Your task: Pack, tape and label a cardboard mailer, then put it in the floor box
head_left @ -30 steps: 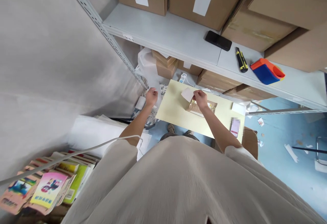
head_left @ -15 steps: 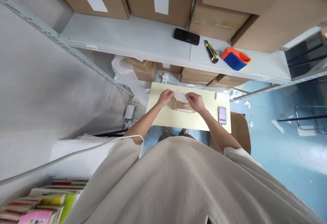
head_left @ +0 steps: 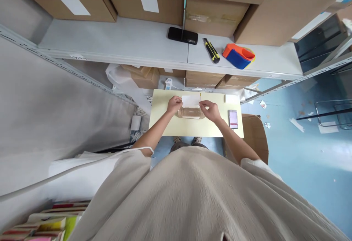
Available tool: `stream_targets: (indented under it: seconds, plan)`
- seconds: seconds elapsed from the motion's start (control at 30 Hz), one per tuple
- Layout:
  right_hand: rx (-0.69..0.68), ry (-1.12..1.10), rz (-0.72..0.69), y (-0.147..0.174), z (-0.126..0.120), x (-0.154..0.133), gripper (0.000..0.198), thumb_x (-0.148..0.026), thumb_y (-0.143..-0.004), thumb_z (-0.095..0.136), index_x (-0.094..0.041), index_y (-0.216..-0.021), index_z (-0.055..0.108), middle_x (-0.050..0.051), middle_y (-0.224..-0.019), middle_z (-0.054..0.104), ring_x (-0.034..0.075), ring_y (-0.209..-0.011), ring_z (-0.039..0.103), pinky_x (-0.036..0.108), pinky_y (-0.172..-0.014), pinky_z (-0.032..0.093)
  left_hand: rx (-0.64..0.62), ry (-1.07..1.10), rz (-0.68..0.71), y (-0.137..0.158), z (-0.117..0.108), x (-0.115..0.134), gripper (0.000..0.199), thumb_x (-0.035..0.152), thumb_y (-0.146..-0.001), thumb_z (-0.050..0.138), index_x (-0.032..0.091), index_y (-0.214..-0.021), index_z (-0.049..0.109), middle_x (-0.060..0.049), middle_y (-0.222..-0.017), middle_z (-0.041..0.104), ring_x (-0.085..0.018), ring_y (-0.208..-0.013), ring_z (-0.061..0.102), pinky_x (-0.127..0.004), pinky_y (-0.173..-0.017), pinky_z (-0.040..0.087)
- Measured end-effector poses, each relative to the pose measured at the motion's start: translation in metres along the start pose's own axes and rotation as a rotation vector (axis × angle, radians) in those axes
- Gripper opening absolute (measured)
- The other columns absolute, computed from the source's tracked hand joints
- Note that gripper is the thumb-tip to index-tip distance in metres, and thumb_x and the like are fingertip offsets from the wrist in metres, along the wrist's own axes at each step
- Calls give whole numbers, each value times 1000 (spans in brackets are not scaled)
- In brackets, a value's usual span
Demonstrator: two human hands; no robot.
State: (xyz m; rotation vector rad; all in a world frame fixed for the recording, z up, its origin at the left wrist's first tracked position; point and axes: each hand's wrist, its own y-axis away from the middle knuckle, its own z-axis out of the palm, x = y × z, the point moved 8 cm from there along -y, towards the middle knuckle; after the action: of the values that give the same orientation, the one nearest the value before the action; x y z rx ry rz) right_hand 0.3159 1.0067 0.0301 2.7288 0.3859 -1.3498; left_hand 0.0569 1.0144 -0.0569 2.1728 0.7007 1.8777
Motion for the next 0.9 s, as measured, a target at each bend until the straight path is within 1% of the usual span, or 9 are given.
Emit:
stream_targets:
  seconds: [0.07,0.13,0.23,0.33,0.5,0.63,0.77,0.9]
  plan:
    - [11,-41,101,2,3,15,35,-50,-105,63,-23,-106,85,10,-111,88,28,-100,84,42,-101,68,7,-56,65,2,0,0,31,9,-77,77,21,-106,73,-1,-90,80,-21,-88,79,-35,-92,64]
    - [22,-41,186,3,8,27,31,-46,-102,64,-23,-99,84,10,-104,88,28,-98,84,40,-99,67,17,-130,115,6,0,0,30,9,-81,76,22,-108,73,-2,-94,81,-22,-93,79,-36,-99,63]
    - [7,2,258,4,20,41,21,-37,-98,66,-24,-97,82,8,-100,88,27,-97,83,38,-98,66,41,-241,156,13,0,-2,31,8,-84,75,23,-111,74,-3,-99,83,-22,-97,79,-36,-100,62]
    - [-38,72,290,4,33,50,16,-29,-95,65,-25,-98,81,7,-100,88,25,-96,82,36,-95,64,52,-329,174,19,3,-6,31,8,-87,74,24,-114,74,-3,-102,83,-22,-97,79,-34,-99,62]
    - [-116,223,296,7,47,59,18,-26,-97,65,-26,-104,81,7,-105,88,25,-97,81,34,-91,61,51,-426,190,20,10,-11,30,7,-90,71,24,-115,74,-4,-101,82,-22,-98,79,-34,-101,60]
    - [-135,309,253,10,49,59,20,-23,-99,63,-26,-107,81,8,-107,87,26,-97,79,34,-89,60,21,-473,214,19,18,-13,28,7,-93,67,25,-113,73,-5,-102,81,-23,-98,77,-35,-101,59]
    - [-175,380,235,10,52,57,22,-20,-102,61,-25,-109,80,9,-112,86,27,-99,78,35,-87,59,7,-498,226,18,24,-14,27,6,-91,67,26,-109,71,-5,-100,78,-24,-97,75,-37,-101,58]
    - [-231,439,230,9,55,54,22,-18,-105,59,-23,-112,79,11,-117,84,28,-101,77,35,-87,58,-2,-518,246,19,27,-13,29,5,-89,66,27,-108,70,-6,-99,75,-27,-101,73,-39,-103,57]
